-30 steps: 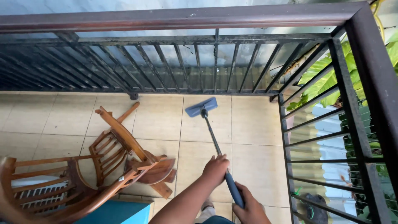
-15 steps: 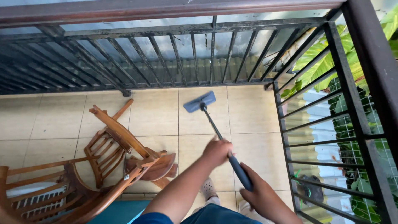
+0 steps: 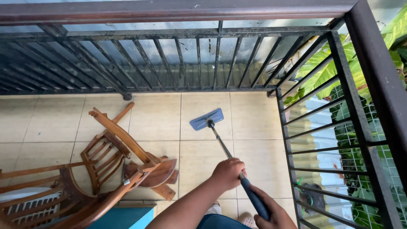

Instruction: Mopping the balcony floor with a flat mop.

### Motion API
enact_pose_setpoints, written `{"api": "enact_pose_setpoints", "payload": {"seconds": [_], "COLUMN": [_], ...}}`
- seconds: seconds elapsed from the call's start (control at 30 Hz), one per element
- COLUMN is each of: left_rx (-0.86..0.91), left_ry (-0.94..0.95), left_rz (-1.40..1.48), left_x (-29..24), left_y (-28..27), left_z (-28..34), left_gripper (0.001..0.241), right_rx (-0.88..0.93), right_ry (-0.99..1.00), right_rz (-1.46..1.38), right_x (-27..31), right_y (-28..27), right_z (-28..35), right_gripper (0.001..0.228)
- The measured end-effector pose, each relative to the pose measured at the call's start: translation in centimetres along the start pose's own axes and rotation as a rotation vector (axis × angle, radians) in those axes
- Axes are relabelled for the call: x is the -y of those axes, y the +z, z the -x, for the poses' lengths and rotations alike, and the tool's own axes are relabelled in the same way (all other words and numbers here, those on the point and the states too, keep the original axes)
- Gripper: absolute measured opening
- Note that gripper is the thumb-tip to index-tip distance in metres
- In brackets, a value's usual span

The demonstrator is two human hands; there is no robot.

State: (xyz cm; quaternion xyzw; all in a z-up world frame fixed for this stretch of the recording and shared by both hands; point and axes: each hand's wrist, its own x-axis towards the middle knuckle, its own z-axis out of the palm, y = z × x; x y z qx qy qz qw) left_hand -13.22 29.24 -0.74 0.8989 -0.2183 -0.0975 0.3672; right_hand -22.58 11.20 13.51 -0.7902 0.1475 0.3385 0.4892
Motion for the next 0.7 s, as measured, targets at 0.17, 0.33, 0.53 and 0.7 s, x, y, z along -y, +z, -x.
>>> {"api": "enact_pose_setpoints", "payload": {"seconds": [0.17, 0.33, 0.53, 0.7], "left_rx": [-0.053, -0.105, -0.068, 0.168], "left_ry": [0.01, 0.007, -0.051, -0.018], "left_rz": [-0.002, -0.019, 0.011, -0.264], "left_x": [0.8, 1.6, -0.4, -7.2], "left_y": [0.4, 4.1, 9.8, 12.3], "left_z": [-1.4, -2.7, -2.5, 0.9], "left_gripper": [0.005, 0.011, 0.016, 0.028], "right_rx": [-0.056, -0.075, -0.035, -0.036], "right_ry": [0.037, -0.122, 0.022, 0.014], "right_rz": [-0.017, -0.028, 0.12, 0.076], "right_x": [2.8, 0.3, -3.9, -10.3], "right_y": [0.3, -0.7, -3.0, -4.6], "right_z": [1.4, 0.8, 4.1, 8.5], "right_gripper": [0.076, 0.075, 0.076, 0.081]}}
